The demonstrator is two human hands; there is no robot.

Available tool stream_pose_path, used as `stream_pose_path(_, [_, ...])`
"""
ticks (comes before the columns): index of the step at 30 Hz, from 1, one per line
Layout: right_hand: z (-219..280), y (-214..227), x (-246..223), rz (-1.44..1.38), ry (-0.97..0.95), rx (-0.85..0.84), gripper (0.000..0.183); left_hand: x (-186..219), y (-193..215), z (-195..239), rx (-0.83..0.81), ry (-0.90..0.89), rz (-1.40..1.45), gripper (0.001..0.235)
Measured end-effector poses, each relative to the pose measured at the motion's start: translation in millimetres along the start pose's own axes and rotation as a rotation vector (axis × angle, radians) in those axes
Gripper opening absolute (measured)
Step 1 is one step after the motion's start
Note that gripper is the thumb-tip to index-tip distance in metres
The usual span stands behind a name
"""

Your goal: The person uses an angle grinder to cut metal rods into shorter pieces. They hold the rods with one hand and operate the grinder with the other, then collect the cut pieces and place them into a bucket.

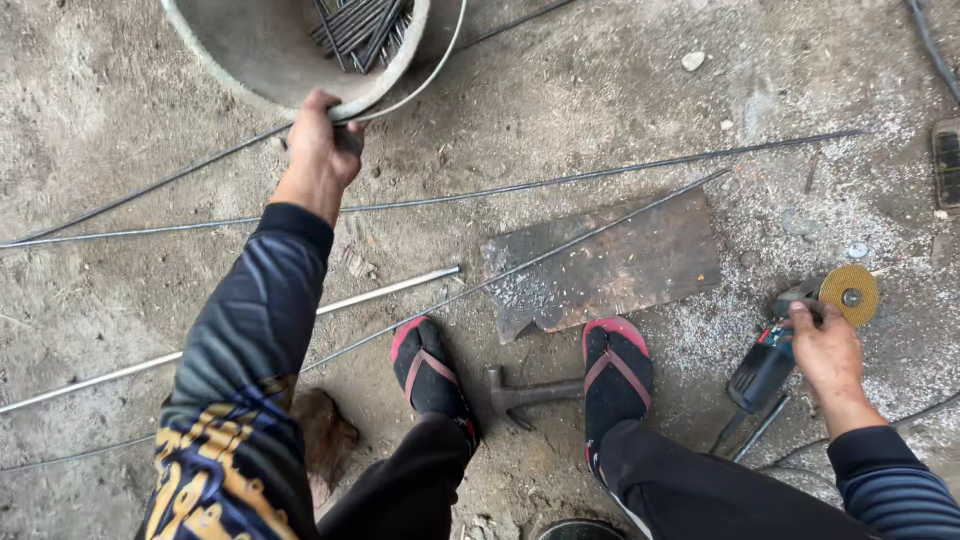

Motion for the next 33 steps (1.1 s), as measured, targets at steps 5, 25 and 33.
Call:
stream_pose_path(5, [-4.3,1.0,13.5,0.026,0.027,0.024,0.036,28.2,-23.0,36.6,-0.071,0.000,-0.032,0.026])
stream_pose_path(25, [108.4,-93.0,-470.6,0.289,1.346,-0.157,0.038,-95.3,-0.4,151.4,-0.233,-0.165,-0.507,0.027])
stream_pose_path(33, [70.9,-254.0,-579.8,0.679,1.509,-0.175,0.033,-71.6,17.4,142.9,-0.213,-0.091,-0.430,0.020])
Point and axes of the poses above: each hand's wrist, its own z-axis away from the middle knuckle, its own y-axis out of the back of the hand, x = y × z, the point moved 9 cm from there along -z, towards the middle knuckle, and after that the axes turned 2 degrees about z, right-handed, at the moved point
